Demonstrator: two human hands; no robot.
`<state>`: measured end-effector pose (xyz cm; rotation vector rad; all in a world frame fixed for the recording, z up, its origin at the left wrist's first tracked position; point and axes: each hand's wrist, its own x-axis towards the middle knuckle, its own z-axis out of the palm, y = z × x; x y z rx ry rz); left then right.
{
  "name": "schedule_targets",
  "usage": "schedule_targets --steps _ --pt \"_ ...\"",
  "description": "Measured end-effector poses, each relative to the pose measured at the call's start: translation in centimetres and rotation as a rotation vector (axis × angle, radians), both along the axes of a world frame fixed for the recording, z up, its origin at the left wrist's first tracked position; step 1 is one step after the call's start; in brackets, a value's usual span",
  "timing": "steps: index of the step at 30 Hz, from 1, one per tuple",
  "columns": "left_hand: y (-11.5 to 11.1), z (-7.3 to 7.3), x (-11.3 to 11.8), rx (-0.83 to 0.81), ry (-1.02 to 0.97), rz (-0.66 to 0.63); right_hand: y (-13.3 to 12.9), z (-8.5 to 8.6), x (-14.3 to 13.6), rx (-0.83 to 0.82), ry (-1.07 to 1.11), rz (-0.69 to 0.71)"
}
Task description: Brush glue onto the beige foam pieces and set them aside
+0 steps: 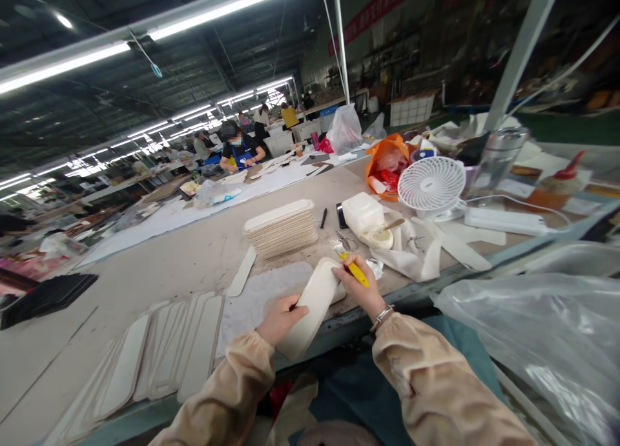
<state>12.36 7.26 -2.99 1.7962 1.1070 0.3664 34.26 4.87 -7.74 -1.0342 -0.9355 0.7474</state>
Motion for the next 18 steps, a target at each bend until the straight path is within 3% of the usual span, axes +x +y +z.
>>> schedule_targets --steps 6,18 --pt "-2.1 -1.4 1.2 -0.119 -0.097 0.103 -0.2 -0.3 0.6 0.007 0.061 0.015" --pt "-3.6 -3.6 2.0 -0.248 -0.194 0.180 -0.4 -0.8 1.3 -0.002 -0.007 0.058"
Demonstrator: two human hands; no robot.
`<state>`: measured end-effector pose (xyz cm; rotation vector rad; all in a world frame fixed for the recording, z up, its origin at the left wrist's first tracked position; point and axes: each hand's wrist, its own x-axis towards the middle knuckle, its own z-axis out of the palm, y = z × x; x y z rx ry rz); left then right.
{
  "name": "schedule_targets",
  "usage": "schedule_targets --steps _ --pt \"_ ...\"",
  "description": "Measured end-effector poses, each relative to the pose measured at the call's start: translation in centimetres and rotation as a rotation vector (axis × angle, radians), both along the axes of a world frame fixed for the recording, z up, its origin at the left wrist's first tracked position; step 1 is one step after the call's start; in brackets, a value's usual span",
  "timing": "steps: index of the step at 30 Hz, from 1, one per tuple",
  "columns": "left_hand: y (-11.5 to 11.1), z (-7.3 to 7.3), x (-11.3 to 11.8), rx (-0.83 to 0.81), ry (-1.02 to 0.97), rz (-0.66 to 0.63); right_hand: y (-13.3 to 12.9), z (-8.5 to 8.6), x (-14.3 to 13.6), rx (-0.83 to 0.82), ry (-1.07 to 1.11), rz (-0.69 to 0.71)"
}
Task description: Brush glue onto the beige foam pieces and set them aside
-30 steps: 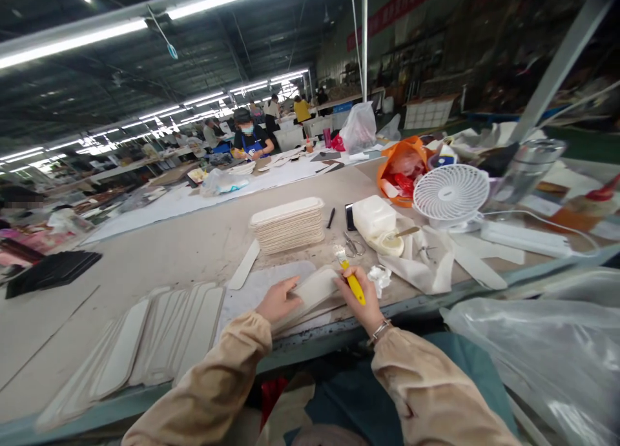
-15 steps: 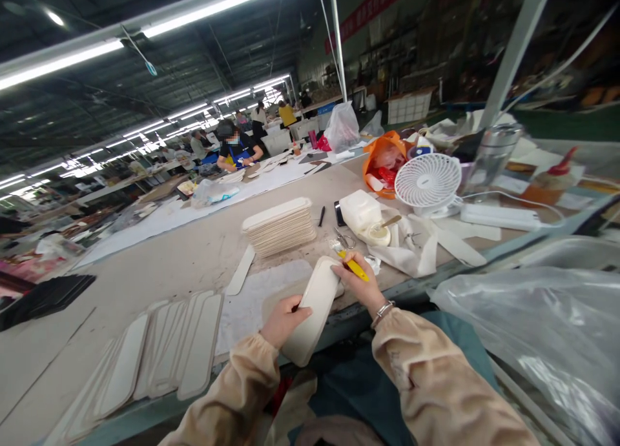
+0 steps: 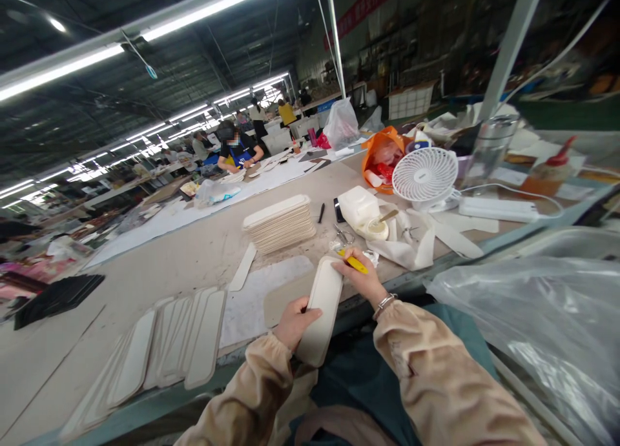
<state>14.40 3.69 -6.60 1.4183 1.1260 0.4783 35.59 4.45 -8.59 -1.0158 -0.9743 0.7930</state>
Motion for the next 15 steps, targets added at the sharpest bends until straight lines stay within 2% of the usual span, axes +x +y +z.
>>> schedule_targets --steps 6,9,15 --pt "-0.3 -0.6 -0.1 -0.005 -0.009 0.010 0.0 -0.1 -0.1 -0.005 0.004 0.001" --pt "-0.7 -0.5 -0.1 -0.050 -0.079 0.031 0.2 -0.2 -0.1 -0.001 0.007 -0.005" --pt "-2.6 0.0 -0.1 -0.401 -0.280 0.058 0.6 -0.6 0.2 -0.040 0.010 -0.042"
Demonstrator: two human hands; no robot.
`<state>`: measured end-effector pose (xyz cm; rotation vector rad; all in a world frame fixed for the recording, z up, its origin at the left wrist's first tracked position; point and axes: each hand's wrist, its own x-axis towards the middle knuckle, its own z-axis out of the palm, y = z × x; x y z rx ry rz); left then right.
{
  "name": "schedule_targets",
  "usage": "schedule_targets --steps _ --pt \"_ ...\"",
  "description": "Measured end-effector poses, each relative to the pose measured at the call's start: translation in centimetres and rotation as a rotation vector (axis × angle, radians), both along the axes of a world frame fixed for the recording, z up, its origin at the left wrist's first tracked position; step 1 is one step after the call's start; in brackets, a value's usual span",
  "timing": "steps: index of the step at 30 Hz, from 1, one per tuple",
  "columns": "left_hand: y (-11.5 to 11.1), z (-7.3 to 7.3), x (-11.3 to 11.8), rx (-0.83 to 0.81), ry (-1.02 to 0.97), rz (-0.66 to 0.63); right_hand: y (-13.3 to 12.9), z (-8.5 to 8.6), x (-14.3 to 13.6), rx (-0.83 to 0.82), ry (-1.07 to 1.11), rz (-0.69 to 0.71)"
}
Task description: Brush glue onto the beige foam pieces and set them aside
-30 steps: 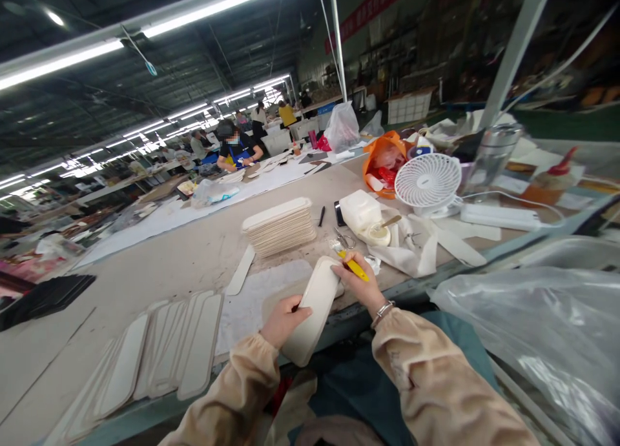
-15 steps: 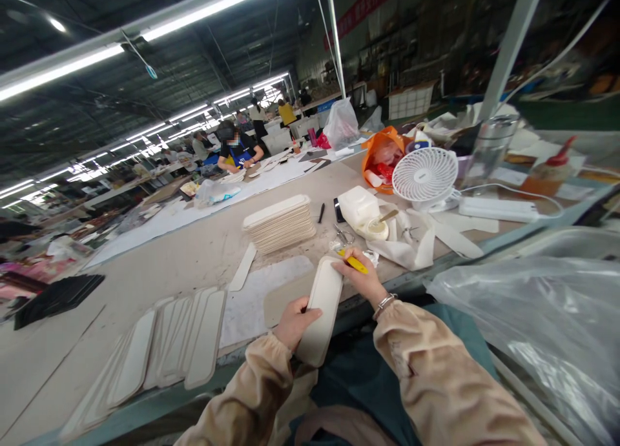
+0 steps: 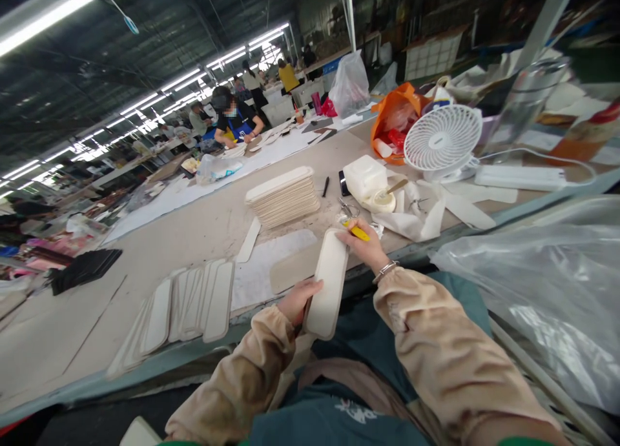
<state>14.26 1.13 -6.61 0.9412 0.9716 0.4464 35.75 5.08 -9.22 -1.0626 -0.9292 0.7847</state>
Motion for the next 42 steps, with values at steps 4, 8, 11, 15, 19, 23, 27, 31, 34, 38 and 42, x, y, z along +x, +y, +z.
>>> schedule_targets --steps 4,8,11,15,19,23,27,31,34,38,42 --pt "-1.7 -0.3 -1.3 -0.109 -0.029 -0.067 0.2 -0.3 0.3 -0.010 0.032 -0.034" --pt "-2.8 -0.8 -2.7 -0.159 0.027 -0.169 0.3 -0.8 0.5 -0.026 0.017 -0.068" --pt "-3.2 -0.9 -3.2 -0.190 0.036 -0.198 0.4 -1.1 0.7 -0.029 0.004 -0.067" --pt "-3.4 -1.1 -3.2 -0.194 0.008 -0.190 0.1 -1.0 0.6 -0.035 -0.034 -0.068" --pt "-3.5 -1.2 -3.3 -0.196 -0.008 -0.187 -0.4 -0.5 0.4 0.025 -0.038 -0.085" --pt "-3.7 -1.6 -3.6 -0.169 0.004 -0.156 -0.6 -0.4 0.3 0.021 -0.016 -0.086" --pt "-4.0 -2.0 -4.0 -0.149 0.016 -0.101 -0.6 -0.4 0.2 -0.013 -0.022 -0.076" --pt "-4.2 -2.0 -4.4 -0.119 0.035 -0.075 -1.1 -0.1 0.1 -0.036 -0.097 -0.096" --pt "-4.0 -1.6 -4.9 -0.070 0.048 -0.079 -1.7 0.3 0.0 -0.042 -0.167 -0.080" --pt "-3.2 -1.1 -6.0 -0.018 0.051 -0.069 -1.9 0.3 -0.2 -0.043 -0.154 -0.054" --pt "-1.6 0.0 -7.2 0.008 0.030 -0.056 -1.2 0.5 -0.4 -0.039 -0.101 -0.073"
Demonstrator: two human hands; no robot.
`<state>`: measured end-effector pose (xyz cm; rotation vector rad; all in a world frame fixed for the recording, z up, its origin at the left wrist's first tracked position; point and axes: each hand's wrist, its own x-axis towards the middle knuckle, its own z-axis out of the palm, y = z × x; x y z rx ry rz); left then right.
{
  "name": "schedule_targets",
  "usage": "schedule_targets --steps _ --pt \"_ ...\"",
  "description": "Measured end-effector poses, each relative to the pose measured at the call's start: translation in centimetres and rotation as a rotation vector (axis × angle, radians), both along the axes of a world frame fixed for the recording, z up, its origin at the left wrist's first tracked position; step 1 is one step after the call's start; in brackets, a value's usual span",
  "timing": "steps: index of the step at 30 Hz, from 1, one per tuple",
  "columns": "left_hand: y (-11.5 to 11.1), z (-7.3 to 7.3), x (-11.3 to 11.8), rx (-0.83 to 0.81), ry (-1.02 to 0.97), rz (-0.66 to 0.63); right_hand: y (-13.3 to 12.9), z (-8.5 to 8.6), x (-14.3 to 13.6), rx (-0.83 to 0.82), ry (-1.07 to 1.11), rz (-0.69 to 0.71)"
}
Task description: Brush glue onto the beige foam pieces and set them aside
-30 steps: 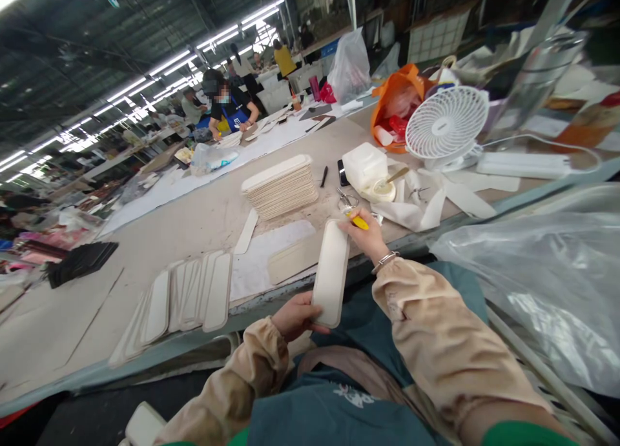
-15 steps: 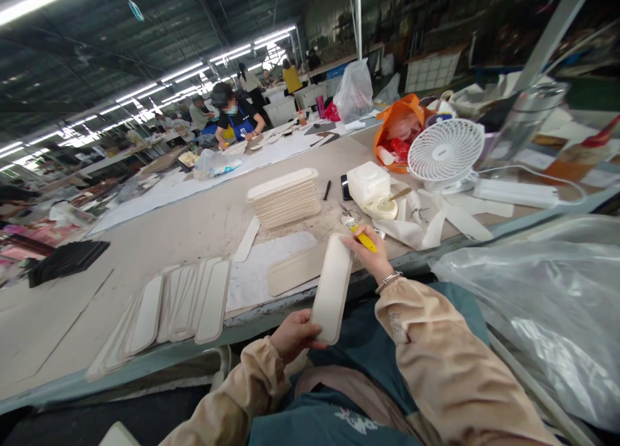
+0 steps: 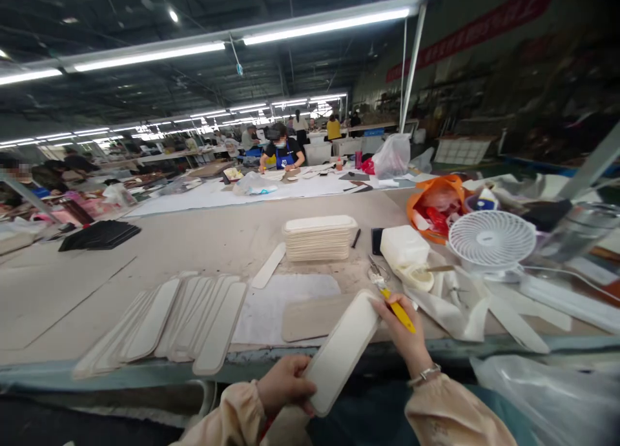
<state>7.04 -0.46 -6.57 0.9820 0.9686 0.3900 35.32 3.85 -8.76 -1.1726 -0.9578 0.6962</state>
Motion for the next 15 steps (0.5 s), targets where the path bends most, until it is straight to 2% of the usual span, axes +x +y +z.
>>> schedule_targets --steps 3,10,15 --pt "2.0 1.8 -0.9 0.056 0.008 0.035 1.3 1.6 -0.1 0.014 -0.014 -0.026" --pt "7.9 7.2 -1.9 0.322 0.084 0.122 6.1 8.0 -0.4 0.081 -0.061 -0.032" --pt "11.4 10.1 -2.1 0.444 0.097 0.184 10.0 9.3 -0.5 0.128 -0.107 -0.060"
